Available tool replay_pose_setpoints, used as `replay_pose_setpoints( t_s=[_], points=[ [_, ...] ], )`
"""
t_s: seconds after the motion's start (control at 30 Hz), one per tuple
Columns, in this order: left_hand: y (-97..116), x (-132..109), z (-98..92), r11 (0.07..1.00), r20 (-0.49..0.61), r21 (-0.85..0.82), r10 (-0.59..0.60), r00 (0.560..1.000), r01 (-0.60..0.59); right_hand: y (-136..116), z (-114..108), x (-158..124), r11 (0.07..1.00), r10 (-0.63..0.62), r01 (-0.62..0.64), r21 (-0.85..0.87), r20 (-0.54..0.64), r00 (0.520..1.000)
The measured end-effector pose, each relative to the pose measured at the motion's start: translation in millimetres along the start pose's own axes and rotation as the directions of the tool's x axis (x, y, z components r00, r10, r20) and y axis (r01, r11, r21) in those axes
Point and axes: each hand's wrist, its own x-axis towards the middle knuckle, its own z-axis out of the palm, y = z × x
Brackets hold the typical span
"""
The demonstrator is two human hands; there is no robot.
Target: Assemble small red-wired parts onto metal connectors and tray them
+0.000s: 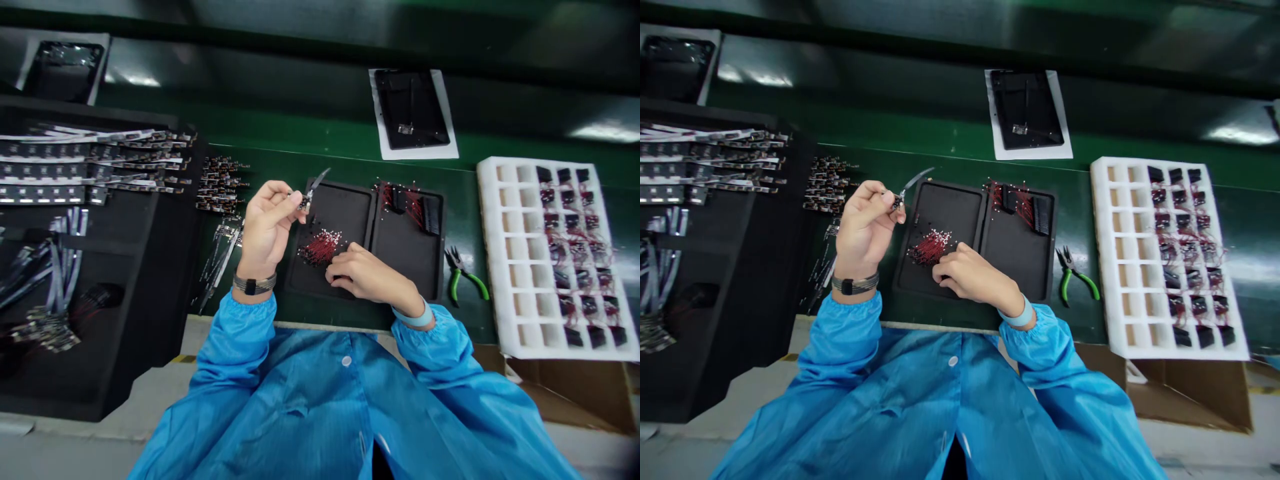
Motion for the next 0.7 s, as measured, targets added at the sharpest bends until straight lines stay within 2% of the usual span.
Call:
replay_pose_setpoints(
  t_s=[0.17,0.3,0.37,0.43,0.5,0.6,0.7],
  points=[
    [-1.9,1.8,-2.2,0.998,-0.006,-0.015,-0.054,0.999,0.054,-4.6,3.5,0.3,0.999,0.039,-0.039,-0.011,-0.017,0.999],
    [-2.8,3.8,-4.7,0.999,-0.024,-0.023,-0.047,0.999,0.047,-8.5,-2.4,-4.0,0.997,0.012,0.004,0.079,-0.197,0.980],
    [-3.0,4.1,-5.0,0.999,-0.025,-0.033,-0.037,0.999,0.036,-8.6,-7.3,-6.7,0.987,0.038,0.017,0.162,-0.333,0.942],
    [-3.3,3.8,-4.6,0.999,-0.031,-0.038,-0.014,0.999,0.013,-7.4,-10.6,-8.7,0.966,0.130,-0.007,0.259,-0.462,0.877],
    [-3.9,2.9,-4.2,1.000,-0.041,-0.018,0.010,0.999,-0.011,-5.9,-11.9,-9.4,0.929,0.241,-0.029,0.370,-0.540,0.806],
    [-5.0,1.9,-4.5,0.999,-0.046,0.025,0.029,0.999,-0.028,-4.5,-12.1,-7.9,0.858,0.355,-0.020,0.513,-0.564,0.746],
    [-5.8,2.0,-5.7,0.999,-0.037,0.022,0.036,0.999,-0.035,-3.5,-12.4,-5.8,0.790,0.416,-0.004,0.613,-0.531,0.739]
  ],
)
